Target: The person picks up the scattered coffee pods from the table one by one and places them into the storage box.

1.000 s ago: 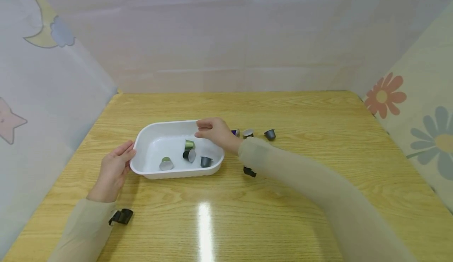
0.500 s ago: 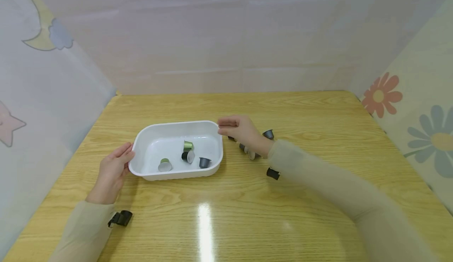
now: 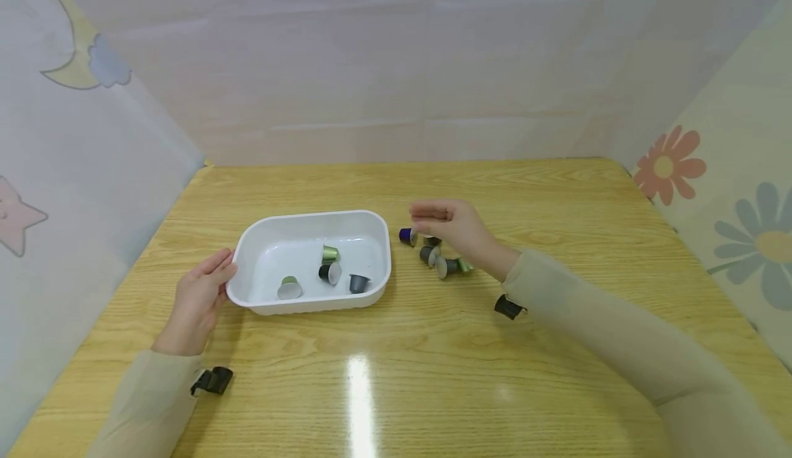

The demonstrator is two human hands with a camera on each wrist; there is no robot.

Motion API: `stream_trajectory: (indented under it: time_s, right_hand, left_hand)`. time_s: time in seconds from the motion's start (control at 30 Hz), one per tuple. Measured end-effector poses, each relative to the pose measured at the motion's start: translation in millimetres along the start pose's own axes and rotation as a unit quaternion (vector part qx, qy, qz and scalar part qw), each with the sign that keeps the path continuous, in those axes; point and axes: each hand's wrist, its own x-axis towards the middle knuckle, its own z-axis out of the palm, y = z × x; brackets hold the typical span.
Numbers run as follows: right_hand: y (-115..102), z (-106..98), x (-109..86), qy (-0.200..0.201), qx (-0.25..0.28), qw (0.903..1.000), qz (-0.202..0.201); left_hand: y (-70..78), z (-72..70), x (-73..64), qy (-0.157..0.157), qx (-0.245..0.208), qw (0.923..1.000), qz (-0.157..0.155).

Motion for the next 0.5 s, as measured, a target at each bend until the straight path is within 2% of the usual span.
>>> stream_trajectory:
  time_s: [0.3, 0.5]
  right_hand:
    - [5.9, -16.3, -11.1, 0.009, -0.004, 0.9999, -0.007]
    - [11.9, -24.2, -17.0, 0.015, -0.011, 0.9998, -0.001]
  left_hand:
    - [-0.3, -1.5, -0.7, -0.017, 0.013, 0.9998, 0.007]
    - [0.1, -1.9, -1.1, -0.01, 0.003, 0.9999, 0.003]
